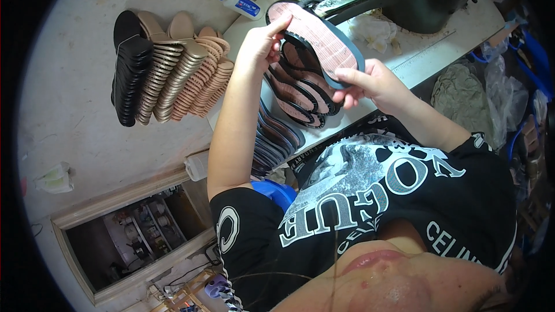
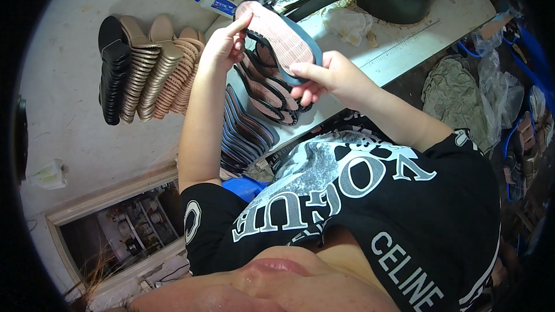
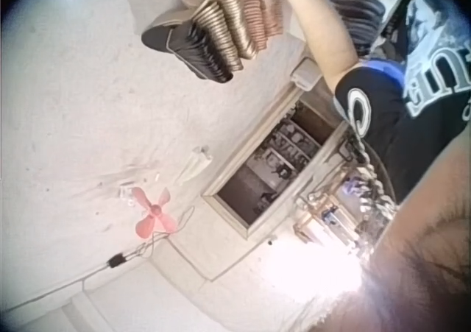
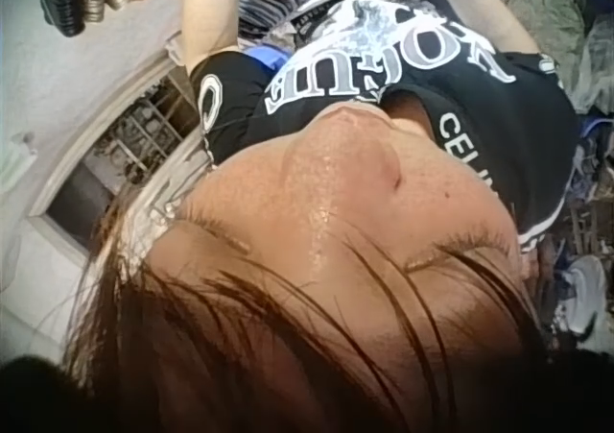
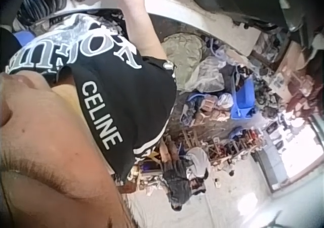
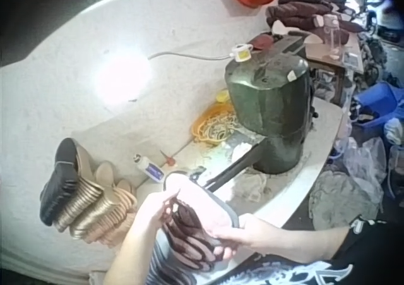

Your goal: Inspecting and stacking shoe insole components at a workstation.

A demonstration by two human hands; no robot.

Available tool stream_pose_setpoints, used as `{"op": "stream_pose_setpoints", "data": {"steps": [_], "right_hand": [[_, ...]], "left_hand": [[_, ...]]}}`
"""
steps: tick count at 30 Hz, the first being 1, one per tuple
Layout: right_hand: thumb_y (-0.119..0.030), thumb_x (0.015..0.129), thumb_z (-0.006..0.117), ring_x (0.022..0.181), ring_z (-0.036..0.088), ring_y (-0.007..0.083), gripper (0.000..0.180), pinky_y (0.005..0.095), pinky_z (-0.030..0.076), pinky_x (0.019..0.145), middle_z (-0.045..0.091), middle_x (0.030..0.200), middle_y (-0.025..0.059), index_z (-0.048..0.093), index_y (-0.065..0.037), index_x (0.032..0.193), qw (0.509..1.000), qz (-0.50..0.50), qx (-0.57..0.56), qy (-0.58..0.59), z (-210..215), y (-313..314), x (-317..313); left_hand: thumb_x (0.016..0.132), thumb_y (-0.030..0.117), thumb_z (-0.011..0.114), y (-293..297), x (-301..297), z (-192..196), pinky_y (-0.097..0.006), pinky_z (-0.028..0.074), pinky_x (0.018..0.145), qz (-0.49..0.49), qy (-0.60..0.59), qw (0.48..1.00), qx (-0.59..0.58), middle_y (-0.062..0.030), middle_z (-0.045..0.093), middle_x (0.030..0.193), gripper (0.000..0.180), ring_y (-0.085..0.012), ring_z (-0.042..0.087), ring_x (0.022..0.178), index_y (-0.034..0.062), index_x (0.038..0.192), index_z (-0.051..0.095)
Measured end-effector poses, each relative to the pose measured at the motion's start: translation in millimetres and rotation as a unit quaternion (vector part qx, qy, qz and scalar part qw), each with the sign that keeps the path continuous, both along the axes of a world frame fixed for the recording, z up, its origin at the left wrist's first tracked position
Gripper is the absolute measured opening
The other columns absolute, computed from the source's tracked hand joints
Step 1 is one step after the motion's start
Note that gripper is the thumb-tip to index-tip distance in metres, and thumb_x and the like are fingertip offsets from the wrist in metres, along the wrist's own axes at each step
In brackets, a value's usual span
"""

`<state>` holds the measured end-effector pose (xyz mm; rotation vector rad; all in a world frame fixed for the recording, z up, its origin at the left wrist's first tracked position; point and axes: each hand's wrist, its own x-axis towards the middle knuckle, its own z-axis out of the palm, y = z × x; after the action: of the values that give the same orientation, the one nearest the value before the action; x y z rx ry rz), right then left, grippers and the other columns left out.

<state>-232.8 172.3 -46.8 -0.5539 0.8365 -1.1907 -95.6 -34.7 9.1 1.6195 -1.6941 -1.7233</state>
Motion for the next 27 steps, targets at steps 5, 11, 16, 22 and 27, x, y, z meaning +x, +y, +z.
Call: {"op": "stream_pose_setpoints", "data": {"steps": [5,11,16,22,27], "right_hand": [[-0.028,0.088,0.06,0.06,0.065,0.0147,0.033,0.0222,0.049,0.052,0.067,0.076,0.0145,0.062,0.004,0.091,0.995,-0.085,-0.052,-0.028,9,-18,11],[-0.029,0.088,0.058,0.064,0.067,0.0183,0.034,0.0252,0.052,0.059,0.066,0.078,0.0172,0.061,0.006,0.089,0.983,-0.147,-0.076,-0.082,22,-49,10],[-0.026,0.09,0.056,0.066,0.067,0.0167,0.032,0.0247,0.052,0.06,0.067,0.08,0.0151,0.059,0.004,0.099,0.984,-0.151,-0.041,-0.081,18,-68,18],[-0.028,0.09,0.056,0.066,0.067,0.0166,0.033,0.0247,0.052,0.06,0.067,0.08,0.0151,0.06,0.003,0.1,0.98,-0.184,-0.056,-0.06,12,-86,19],[-0.03,0.091,0.055,0.068,0.067,0.0175,0.036,0.0255,0.053,0.063,0.067,0.08,0.0156,0.061,0.004,0.101,0.981,-0.185,-0.046,-0.036,16,-91,19]], "left_hand": [[0.068,0.061,0.071,-19,-4,-3,-0.022,0.026,0.041,-0.044,-0.036,0.998,-0.025,0.0056,0.04,0.045,0.054,-0.0067,0.034,0.038,0.0151,0.051,0.047],[0.067,0.071,0.064,-44,-5,6,-0.022,0.032,0.044,-0.074,-0.142,0.987,-0.031,0.0036,0.047,0.048,0.063,-0.0066,0.038,0.042,0.0091,0.061,0.058],[0.069,0.071,0.06,-89,-8,-18,-0.035,0.047,0.08,-0.105,-0.178,0.935,-0.288,-0.016,0.062,0.099,0.086,-0.0232,0.058,0.095,-0.0039,0.111,0.058],[0.07,0.045,0.075,-94,-27,3,-0.039,0.035,0.102,-0.307,-0.044,0.826,-0.471,-0.0206,0.041,0.135,0.064,-0.0289,0.037,0.128,0.0118,0.122,0.057],[0.072,0.032,0.076,-96,-34,12,-0.027,0.042,0.084,-0.484,0.004,0.845,-0.227,-0.0083,0.056,0.103,0.04,-0.0137,0.052,0.096,0.0051,0.097,0.061]]}}
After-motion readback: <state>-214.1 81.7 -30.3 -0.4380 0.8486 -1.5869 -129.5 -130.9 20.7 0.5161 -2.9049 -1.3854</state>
